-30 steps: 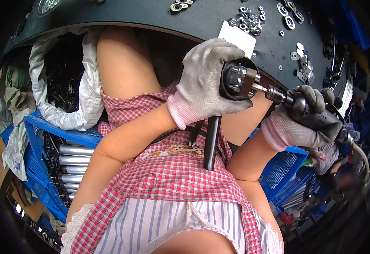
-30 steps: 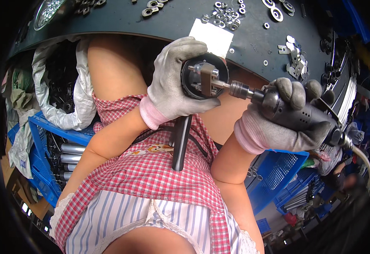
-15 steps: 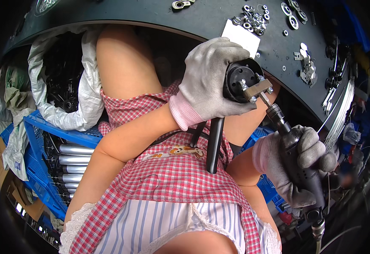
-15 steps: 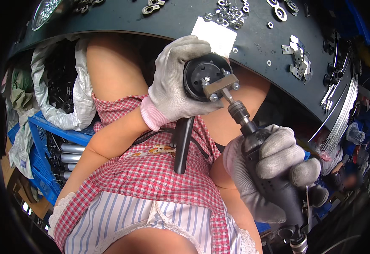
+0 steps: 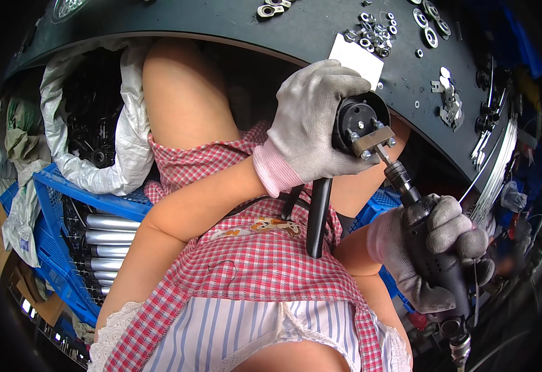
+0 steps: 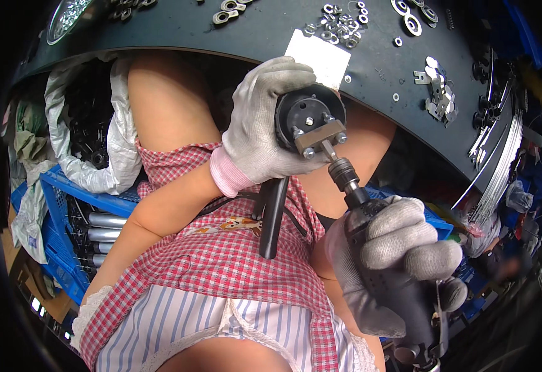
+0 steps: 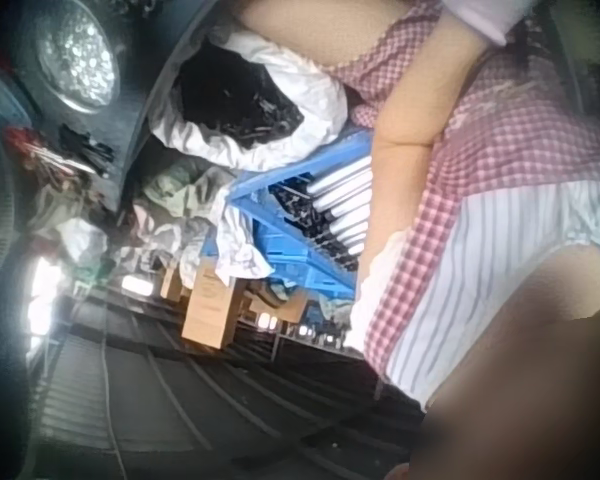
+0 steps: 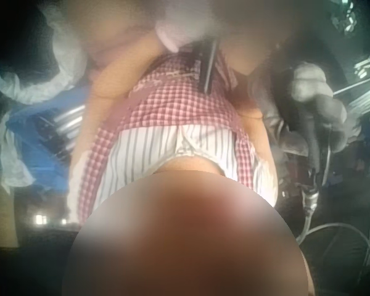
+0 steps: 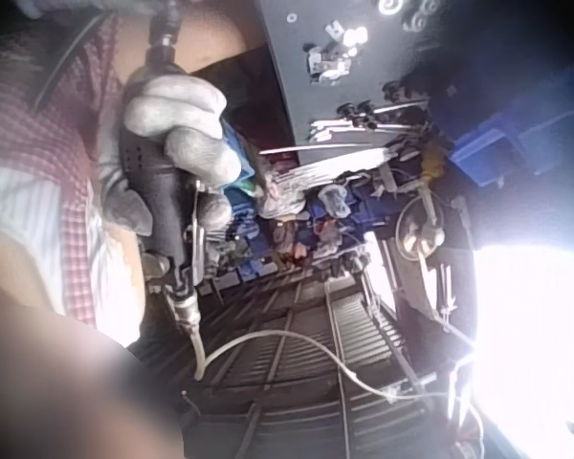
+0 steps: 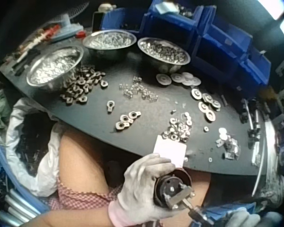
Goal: The person assembles a manual dispensing tool by hand, inserting metal cylinders, washers, and pins into the tool's body.
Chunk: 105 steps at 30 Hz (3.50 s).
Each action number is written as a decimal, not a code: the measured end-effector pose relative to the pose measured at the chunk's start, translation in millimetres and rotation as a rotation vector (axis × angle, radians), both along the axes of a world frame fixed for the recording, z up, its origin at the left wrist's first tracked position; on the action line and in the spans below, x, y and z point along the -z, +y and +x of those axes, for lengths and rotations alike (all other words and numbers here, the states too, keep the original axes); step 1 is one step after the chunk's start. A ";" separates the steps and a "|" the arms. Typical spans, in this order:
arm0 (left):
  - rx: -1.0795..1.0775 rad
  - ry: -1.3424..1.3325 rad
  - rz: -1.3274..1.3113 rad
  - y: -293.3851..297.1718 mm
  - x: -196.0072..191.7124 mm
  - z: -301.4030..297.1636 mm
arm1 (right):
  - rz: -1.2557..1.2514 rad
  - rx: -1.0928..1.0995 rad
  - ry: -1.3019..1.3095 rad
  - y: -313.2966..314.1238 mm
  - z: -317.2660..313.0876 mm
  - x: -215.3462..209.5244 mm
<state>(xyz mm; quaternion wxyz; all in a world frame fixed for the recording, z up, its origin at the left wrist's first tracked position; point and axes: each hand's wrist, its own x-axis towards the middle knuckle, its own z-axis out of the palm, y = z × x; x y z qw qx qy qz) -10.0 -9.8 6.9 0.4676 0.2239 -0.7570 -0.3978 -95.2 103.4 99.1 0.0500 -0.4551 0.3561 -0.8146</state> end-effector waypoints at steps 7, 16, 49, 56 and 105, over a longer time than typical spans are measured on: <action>-0.009 -0.046 0.061 2.9 -5.0 1.4 | 0.284 -0.225 0.055 -21.8 -11.1 -31.1; -0.037 0.013 0.043 3.0 -1.9 4.6 | 0.428 -0.257 0.126 -59.4 -6.5 -33.0; 0.032 -0.179 0.042 7.7 -6.9 15.1 | 0.369 -0.456 0.016 -76.8 -30.5 -38.6; 0.028 -0.160 0.077 8.6 -6.8 13.8 | 0.327 -0.513 -0.006 -80.6 -36.2 -28.7; -0.020 -0.180 0.017 7.8 -4.1 14.2 | 0.473 -0.351 0.131 -75.1 -19.9 -36.3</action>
